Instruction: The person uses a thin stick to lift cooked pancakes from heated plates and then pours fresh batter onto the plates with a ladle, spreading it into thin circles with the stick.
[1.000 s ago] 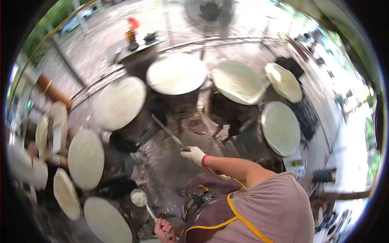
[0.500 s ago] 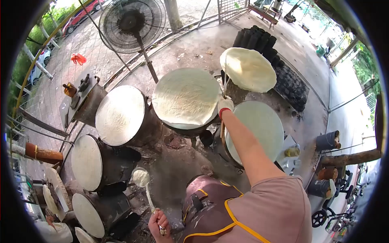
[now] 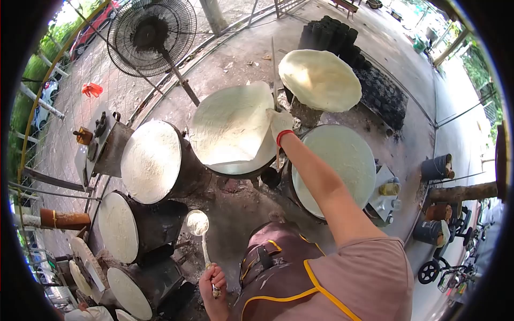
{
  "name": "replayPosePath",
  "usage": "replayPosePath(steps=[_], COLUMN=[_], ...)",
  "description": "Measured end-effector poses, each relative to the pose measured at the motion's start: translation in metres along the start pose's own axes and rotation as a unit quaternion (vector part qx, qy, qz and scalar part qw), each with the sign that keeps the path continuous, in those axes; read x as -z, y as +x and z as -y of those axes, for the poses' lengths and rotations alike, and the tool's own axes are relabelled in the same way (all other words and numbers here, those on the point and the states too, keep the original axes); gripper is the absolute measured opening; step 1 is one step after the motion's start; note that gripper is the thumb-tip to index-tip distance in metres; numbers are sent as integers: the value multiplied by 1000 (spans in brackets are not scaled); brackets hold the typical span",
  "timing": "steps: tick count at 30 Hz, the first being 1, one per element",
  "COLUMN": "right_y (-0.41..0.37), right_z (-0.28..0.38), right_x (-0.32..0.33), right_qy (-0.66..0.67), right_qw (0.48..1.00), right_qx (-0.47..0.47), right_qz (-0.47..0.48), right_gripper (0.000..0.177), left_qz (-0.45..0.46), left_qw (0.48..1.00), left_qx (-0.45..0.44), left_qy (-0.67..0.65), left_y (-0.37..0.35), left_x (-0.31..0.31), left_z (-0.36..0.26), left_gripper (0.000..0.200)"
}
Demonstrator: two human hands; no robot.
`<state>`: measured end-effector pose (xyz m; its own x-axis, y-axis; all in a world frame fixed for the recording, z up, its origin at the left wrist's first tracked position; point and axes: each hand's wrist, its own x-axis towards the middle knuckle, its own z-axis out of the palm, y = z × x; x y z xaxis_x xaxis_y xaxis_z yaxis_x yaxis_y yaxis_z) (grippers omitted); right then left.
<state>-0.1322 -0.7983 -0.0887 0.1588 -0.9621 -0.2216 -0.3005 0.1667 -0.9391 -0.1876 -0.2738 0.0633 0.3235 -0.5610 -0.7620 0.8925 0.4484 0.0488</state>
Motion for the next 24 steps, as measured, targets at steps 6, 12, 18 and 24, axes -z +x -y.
replayPosePath(steps=[6,12,18,24], right_y=[-85,-101,-151,-200], right_z=[80,-27,-19,-109], right_x=[38,66,199,338], right_qy=[235,47,339,212], right_qw=[971,994,928,915], right_qx=[-33,41,-20,-113], right_qz=[-16,-92,-151,-324], right_gripper=[18,17,21,26], left_qz=[9,0,15,3], left_qw=[999,993,960,961], left_qx=[14,75,219,141], left_qy=[35,92,175,236], left_y=[5,16,61,56], left_x=[7,14,33,5], left_z=[-18,-34,-69,-23], left_gripper=[9,5,13,8])
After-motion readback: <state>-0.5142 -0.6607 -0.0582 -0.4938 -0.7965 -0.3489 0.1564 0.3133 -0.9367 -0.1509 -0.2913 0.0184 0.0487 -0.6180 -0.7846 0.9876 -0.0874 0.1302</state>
